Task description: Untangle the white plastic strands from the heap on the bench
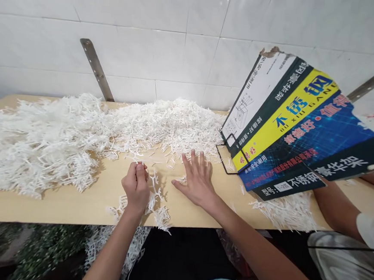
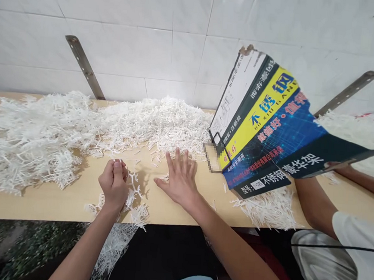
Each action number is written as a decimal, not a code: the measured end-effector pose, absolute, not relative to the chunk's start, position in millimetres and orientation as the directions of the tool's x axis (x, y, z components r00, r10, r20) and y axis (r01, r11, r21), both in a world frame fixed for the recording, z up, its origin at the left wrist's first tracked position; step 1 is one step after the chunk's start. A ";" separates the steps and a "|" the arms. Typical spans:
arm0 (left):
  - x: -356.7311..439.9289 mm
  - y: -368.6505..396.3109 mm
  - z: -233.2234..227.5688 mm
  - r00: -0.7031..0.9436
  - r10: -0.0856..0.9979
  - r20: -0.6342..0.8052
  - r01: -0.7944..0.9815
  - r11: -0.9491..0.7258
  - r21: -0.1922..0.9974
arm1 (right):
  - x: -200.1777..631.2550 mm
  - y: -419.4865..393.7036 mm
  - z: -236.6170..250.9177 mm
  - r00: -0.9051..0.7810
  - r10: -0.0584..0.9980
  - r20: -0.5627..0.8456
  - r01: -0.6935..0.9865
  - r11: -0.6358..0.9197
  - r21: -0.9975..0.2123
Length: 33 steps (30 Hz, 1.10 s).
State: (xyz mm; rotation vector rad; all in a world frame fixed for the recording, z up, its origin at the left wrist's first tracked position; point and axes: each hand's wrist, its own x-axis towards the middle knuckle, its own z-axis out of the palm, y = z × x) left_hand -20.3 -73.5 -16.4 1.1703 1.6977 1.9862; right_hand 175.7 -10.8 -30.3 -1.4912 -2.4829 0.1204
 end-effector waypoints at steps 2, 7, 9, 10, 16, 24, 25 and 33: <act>-21.2 -73.4 -13.1 -0.629 0.677 0.381 0.266 -0.273 0.924 | 167.9 1.3 -33.5 -0.467 0.872 0.149 0.855 0.488 -0.174; -26.5 -73.4 12.5 -0.562 0.770 0.301 0.188 -0.235 0.954 | 129.2 78.1 -18.5 -0.577 0.759 0.302 0.780 0.622 -0.072; -29.5 -79.0 25.7 -0.539 0.792 0.285 0.163 -0.234 0.959 | 116.8 112.8 -5.2 -0.631 0.668 0.394 0.731 0.682 0.014; -31.0 -83.2 31.4 -0.536 0.797 0.276 0.150 -0.232 0.961 | 113.0 127.4 2.7 -0.650 0.628 0.428 0.710 0.703 0.048; -35.5 -112.0 40.9 -0.591 0.780 0.206 0.053 -0.218 0.975 | 118.5 127.5 42.7 -0.668 0.542 0.510 0.649 0.760 0.044; -24.0 -133.3 41.4 -0.703 0.636 0.317 0.062 -0.390 0.919 | 124.4 36.5 5.7 -0.984 0.167 0.066 0.158 0.980 -0.123; -22.4 -136.3 42.2 -0.705 0.633 0.322 0.067 -0.392 0.918 | 122.7 42.8 2.9 -0.983 0.176 0.054 0.166 0.976 -0.141; -26.3 -157.5 28.6 -0.683 0.680 0.266 0.052 -0.319 0.946 | 144.1 108.9 13.8 -0.885 0.442 0.144 0.456 0.887 0.077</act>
